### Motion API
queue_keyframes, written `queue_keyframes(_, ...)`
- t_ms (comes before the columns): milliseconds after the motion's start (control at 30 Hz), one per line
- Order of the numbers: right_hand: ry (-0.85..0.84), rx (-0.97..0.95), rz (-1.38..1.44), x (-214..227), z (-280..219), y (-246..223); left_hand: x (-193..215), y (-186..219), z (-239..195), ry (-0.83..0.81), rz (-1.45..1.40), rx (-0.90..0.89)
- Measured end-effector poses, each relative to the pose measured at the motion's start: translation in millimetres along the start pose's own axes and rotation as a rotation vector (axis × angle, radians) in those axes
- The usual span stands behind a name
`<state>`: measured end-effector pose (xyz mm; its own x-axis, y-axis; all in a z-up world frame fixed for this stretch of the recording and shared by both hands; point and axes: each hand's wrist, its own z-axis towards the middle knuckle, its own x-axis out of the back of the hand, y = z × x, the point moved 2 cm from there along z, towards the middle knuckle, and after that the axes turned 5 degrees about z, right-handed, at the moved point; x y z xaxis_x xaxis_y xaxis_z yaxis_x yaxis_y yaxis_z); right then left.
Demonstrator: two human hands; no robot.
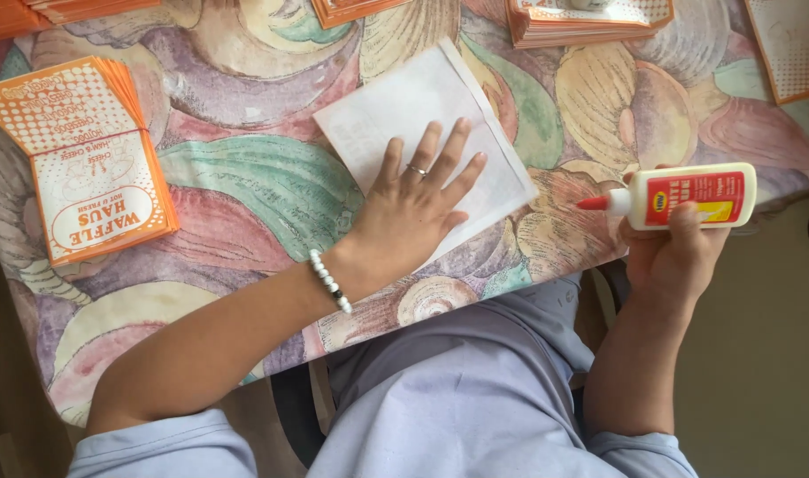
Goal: Applying glue to paper templates and folding them to assemble paper bags
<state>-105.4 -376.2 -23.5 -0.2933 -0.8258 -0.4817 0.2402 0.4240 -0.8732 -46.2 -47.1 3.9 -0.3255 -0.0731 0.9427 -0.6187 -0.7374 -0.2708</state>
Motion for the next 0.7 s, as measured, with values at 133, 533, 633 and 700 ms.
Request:
queue_keyframes(133, 0.132, 0.137, -0.18, -32.0, -18.7, 13.6, 2.6, 5.7, 5.9, 0.099, -0.174, 0.039)
queue_keyframes(533, -0.239, 0.063, -0.583, -149.7, -81.8, 25.2, 1.5, -14.2, -42.3, -0.065, -0.443, -0.111)
queue_keyframes(633, -0.234, 0.029, -0.626, -145.7, -84.4, 31.1, 1.8, -15.3, -41.3, -0.055, -0.438, -0.128)
queue_keyframes(700, -0.144, 0.084, -0.582, -139.2, -81.4, 31.7, -0.7, -14.1, -42.0, -0.08, -0.382, -0.145)
